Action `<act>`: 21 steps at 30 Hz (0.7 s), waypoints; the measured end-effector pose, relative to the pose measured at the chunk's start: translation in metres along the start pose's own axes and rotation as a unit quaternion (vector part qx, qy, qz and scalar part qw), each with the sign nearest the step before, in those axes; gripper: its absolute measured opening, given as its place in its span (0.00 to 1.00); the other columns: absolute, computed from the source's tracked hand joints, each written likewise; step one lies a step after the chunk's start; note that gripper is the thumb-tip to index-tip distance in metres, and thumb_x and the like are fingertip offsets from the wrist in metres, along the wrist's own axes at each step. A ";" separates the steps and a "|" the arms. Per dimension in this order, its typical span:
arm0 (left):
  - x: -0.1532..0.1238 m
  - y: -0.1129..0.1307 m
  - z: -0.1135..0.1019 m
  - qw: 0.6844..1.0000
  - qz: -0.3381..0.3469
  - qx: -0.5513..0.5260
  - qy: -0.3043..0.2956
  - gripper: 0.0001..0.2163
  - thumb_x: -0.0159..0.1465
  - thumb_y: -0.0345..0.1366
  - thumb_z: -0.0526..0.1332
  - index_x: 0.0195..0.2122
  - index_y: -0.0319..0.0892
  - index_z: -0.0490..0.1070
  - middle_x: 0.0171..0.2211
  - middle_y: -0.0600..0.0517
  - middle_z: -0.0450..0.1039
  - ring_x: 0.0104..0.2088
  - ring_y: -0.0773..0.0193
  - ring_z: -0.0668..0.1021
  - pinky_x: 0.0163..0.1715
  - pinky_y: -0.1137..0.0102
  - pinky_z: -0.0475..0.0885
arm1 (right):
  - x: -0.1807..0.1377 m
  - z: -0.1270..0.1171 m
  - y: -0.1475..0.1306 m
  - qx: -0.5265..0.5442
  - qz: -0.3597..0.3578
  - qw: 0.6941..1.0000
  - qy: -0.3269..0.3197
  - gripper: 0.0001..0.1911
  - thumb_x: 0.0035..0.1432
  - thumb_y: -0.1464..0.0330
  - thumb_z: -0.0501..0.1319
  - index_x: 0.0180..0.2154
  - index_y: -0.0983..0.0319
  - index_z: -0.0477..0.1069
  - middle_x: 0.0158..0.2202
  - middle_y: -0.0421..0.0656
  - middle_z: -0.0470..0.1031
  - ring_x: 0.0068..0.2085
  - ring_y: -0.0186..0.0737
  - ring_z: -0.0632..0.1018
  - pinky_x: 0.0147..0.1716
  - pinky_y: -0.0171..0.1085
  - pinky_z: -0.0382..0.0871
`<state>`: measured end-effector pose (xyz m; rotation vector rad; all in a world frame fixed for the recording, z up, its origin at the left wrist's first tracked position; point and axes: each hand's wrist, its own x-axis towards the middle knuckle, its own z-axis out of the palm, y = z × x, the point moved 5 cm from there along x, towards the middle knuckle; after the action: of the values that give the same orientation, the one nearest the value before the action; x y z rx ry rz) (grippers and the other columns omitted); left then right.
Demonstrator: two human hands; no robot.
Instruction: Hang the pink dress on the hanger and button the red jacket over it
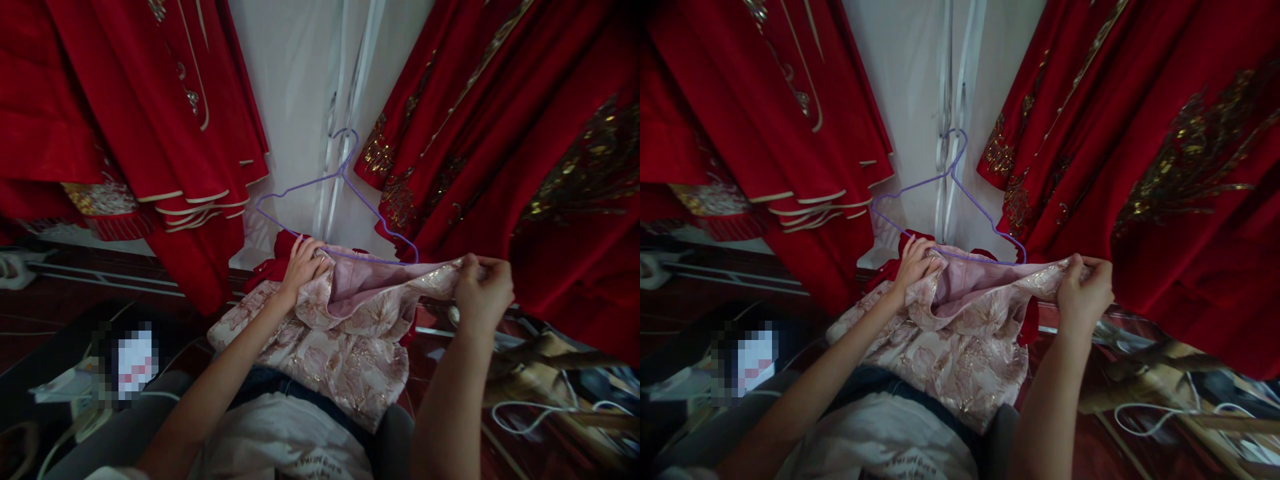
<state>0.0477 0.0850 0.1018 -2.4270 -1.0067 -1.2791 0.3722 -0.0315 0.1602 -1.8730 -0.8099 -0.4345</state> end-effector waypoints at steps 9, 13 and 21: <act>0.003 0.007 -0.007 0.999 0.002 -0.031 -0.026 0.12 0.68 0.39 0.54 0.34 0.45 0.76 0.51 0.53 0.74 0.54 0.61 0.70 0.63 0.55 0.58 | -0.008 -0.001 -0.008 0.014 0.017 0.999 0.048 0.06 0.55 0.61 0.55 0.33 0.57 0.63 0.35 0.54 0.76 0.39 0.58 0.78 0.39 0.49 0.67; 0.004 0.003 -0.006 0.999 0.003 -0.020 -0.035 0.13 0.68 0.39 0.54 0.31 0.45 0.76 0.52 0.55 0.73 0.55 0.61 0.70 0.63 0.55 0.58 | -0.017 -0.011 -0.035 0.094 -0.052 0.989 0.103 0.08 0.58 0.60 0.56 0.35 0.58 0.66 0.37 0.50 0.75 0.39 0.51 0.77 0.40 0.45 0.68; 0.005 0.002 -0.003 0.999 -0.004 0.023 -0.046 0.14 0.68 0.39 0.54 0.30 0.45 0.77 0.53 0.55 0.73 0.55 0.58 0.71 0.63 0.53 0.58 | -0.016 -0.027 -0.049 0.145 -0.115 0.976 0.112 0.11 0.60 0.61 0.57 0.37 0.63 0.70 0.35 0.48 0.74 0.37 0.43 0.74 0.39 0.40 0.67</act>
<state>0.0486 0.0841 0.1078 -2.4684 -1.0596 -1.1442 0.3277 -0.0485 0.1942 -1.4368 -0.8892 -0.6245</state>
